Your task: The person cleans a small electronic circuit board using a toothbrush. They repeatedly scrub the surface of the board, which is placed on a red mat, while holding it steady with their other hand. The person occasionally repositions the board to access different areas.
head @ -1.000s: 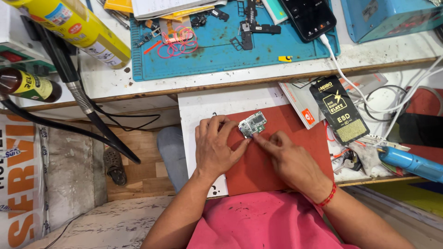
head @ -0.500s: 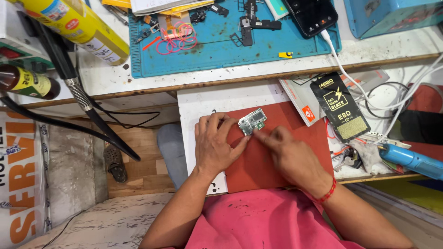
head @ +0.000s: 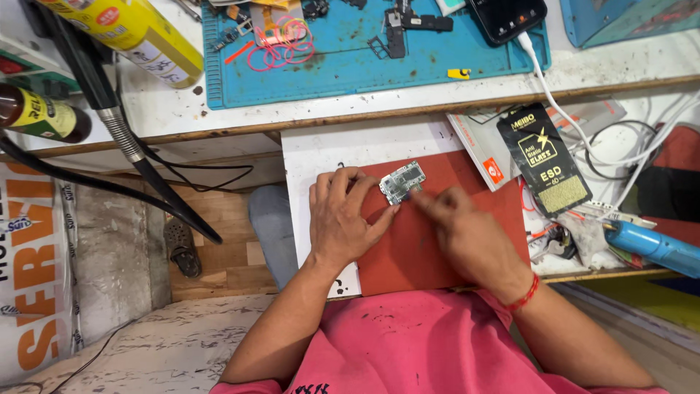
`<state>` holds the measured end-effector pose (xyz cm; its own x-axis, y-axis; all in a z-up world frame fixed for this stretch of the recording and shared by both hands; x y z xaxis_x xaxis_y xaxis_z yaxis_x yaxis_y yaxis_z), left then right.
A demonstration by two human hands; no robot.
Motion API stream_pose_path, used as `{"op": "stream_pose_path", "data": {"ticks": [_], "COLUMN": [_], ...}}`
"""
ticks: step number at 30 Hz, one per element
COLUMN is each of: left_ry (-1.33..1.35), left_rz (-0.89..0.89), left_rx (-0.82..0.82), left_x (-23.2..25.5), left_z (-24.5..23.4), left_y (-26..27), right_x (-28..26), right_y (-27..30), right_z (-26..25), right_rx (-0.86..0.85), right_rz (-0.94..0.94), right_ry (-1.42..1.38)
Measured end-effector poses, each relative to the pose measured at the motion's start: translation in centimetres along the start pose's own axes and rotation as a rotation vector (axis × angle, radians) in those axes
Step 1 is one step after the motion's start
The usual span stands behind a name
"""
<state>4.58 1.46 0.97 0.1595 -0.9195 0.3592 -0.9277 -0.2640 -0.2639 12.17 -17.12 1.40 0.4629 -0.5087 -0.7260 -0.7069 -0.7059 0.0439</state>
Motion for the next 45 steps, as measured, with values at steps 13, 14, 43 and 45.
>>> {"op": "stream_pose_path", "data": {"ticks": [13,14,43,45], "left_ry": [0.004,0.002,0.186,0.5], "left_rz": [0.014,0.01,-0.025,-0.135], "left_rx": [0.02,0.01,0.096,-0.005], "left_x": [0.1,-0.1,0.5,1.2], "left_z": [-0.1,-0.1,-0.1,0.3], "left_y": [0.3,0.3,1.6,3.0], "right_x": [-0.5,-0.5,-1.2,-2.2], "right_y": [0.8,0.6,0.8,1.6], "right_z": [0.1,0.1,0.0,0.2], "right_rx": [-0.136,-0.06,0.167,0.203], "right_rz": [0.066,0.049,-0.09,-0.143], "right_ry": [0.005,0.014,-0.121,-0.216]}}
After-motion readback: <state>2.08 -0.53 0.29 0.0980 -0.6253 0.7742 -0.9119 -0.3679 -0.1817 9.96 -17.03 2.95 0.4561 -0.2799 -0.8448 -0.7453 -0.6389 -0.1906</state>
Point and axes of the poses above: each hand's wrist, its own y-axis away from the middle knuckle, its own z-axis out of the palm, x = y × z, the point moved 5 cm from there along -y, towards the middle knuckle, and after that the axes turned 14 degrees about -y, right-handed, at the moved point
